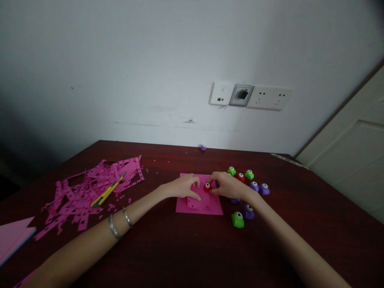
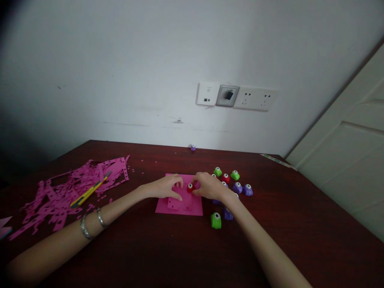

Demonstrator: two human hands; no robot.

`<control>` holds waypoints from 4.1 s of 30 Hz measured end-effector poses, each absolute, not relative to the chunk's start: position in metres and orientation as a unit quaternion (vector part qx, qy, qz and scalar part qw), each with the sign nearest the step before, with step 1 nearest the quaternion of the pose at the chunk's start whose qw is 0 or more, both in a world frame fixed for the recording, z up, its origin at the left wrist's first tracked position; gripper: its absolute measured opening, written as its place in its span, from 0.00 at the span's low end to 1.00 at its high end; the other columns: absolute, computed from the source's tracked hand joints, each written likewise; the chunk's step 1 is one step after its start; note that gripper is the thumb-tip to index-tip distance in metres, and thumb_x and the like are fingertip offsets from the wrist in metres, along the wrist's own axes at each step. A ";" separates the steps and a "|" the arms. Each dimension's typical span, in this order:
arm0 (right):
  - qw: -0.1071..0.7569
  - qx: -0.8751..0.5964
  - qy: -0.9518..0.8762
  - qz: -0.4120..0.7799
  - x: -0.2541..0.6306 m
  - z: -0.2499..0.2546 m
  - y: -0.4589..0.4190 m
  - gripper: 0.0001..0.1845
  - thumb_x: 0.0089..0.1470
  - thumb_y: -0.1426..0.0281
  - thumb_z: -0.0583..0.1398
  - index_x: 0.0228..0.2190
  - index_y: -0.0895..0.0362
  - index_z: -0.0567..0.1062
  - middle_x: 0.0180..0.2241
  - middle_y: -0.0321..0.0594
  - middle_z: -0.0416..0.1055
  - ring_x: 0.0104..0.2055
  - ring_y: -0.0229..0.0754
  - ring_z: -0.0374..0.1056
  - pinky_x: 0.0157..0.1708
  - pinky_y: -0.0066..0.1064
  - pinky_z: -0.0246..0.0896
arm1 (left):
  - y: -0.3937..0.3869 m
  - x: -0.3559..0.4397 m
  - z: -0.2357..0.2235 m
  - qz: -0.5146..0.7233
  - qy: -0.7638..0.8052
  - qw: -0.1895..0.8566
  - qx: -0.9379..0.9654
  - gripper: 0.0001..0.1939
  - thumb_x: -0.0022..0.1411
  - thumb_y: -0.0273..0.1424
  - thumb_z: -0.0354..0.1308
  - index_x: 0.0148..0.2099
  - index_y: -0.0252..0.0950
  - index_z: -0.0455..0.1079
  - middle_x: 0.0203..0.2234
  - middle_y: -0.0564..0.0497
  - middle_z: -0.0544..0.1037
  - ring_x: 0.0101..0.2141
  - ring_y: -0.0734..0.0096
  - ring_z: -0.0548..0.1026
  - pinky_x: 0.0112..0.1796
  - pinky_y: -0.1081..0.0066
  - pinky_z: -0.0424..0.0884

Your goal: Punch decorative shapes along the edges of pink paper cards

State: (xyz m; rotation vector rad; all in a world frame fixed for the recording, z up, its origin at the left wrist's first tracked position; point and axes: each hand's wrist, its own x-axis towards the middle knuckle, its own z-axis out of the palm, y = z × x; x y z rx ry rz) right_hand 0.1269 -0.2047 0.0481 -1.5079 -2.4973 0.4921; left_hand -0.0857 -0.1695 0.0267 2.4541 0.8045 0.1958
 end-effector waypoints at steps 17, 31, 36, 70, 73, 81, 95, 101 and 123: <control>0.100 -0.511 -0.835 0.178 0.131 0.046 -0.203 0.11 0.42 0.66 0.62 0.32 0.54 0.77 0.30 0.39 0.72 0.30 0.41 0.66 0.30 0.29 0.56 | -0.168 -0.087 0.023 0.094 0.290 0.284 0.909 0.22 0.47 0.44 0.61 0.38 0.34 0.65 0.34 0.49 0.68 0.33 0.69 0.66 0.34 0.70 0.61; 0.162 -0.494 -0.833 0.188 0.131 0.062 -0.209 0.08 0.44 0.69 0.61 0.31 0.55 0.76 0.29 0.38 0.72 0.29 0.39 0.65 0.29 0.28 0.56 | -0.159 -0.096 0.035 0.241 0.357 0.253 0.866 0.16 0.53 0.43 0.56 0.36 0.35 0.66 0.31 0.50 0.69 0.32 0.70 0.67 0.32 0.70 0.62; 0.225 -0.493 -0.825 0.160 0.136 0.067 -0.209 0.08 0.45 0.68 0.60 0.32 0.55 0.74 0.31 0.37 0.72 0.31 0.38 0.65 0.30 0.28 0.57 | -0.143 -0.104 0.035 0.310 0.489 0.308 0.754 0.25 0.50 0.47 0.56 0.43 0.33 0.63 0.27 0.51 0.69 0.28 0.71 0.68 0.29 0.70 0.63; 0.190 -0.561 -0.802 0.078 0.161 0.072 -0.201 0.11 0.48 0.62 0.59 0.33 0.55 0.74 0.31 0.40 0.73 0.33 0.42 0.67 0.31 0.29 0.58 | -0.153 -0.109 0.040 0.173 0.386 0.572 0.703 0.12 0.48 0.36 0.62 0.28 0.31 0.71 0.19 0.49 0.74 0.20 0.77 0.70 0.22 0.75 0.64; 0.197 -0.592 -0.778 0.074 0.169 0.070 -0.197 0.12 0.47 0.61 0.59 0.32 0.55 0.75 0.31 0.40 0.74 0.33 0.42 0.68 0.31 0.29 0.58 | -0.156 -0.106 0.038 0.161 0.384 0.575 0.705 0.11 0.49 0.36 0.61 0.29 0.31 0.71 0.20 0.49 0.75 0.20 0.78 0.70 0.22 0.75 0.64; 0.172 -0.677 -0.712 0.072 0.185 0.062 -0.169 0.15 0.45 0.57 0.59 0.31 0.54 0.77 0.30 0.40 0.75 0.32 0.44 0.69 0.26 0.28 0.56 | -0.167 -0.097 0.034 0.140 0.442 0.526 0.713 0.13 0.49 0.33 0.59 0.36 0.30 0.66 0.13 0.55 0.70 0.16 0.76 0.69 0.17 0.78 0.56; 0.129 -0.685 -0.711 0.091 0.201 0.040 -0.119 0.11 0.43 0.64 0.61 0.26 0.60 0.78 0.27 0.45 0.75 0.31 0.44 0.70 0.29 0.29 0.58 | -0.167 -0.097 0.021 0.128 0.469 0.335 0.807 0.35 0.47 0.36 0.61 0.54 0.30 0.54 0.21 0.53 0.73 0.22 0.70 0.71 0.25 0.73 0.60; 0.128 -0.676 -0.718 0.101 0.201 0.037 -0.116 0.09 0.43 0.67 0.62 0.26 0.59 0.78 0.28 0.44 0.76 0.31 0.43 0.70 0.30 0.28 0.59 | -0.169 -0.095 0.022 0.118 0.477 0.331 0.805 0.34 0.48 0.34 0.59 0.56 0.30 0.52 0.21 0.52 0.73 0.24 0.68 0.72 0.27 0.72 0.62; 0.216 -0.591 -0.757 0.176 0.187 0.093 -0.204 0.12 0.50 0.65 0.56 0.33 0.58 0.76 0.30 0.41 0.75 0.32 0.42 0.69 0.32 0.31 0.62 | -0.113 -0.088 0.042 0.223 0.478 0.223 0.820 0.17 0.51 0.38 0.55 0.41 0.33 0.70 0.28 0.48 0.75 0.30 0.67 0.72 0.30 0.71 0.63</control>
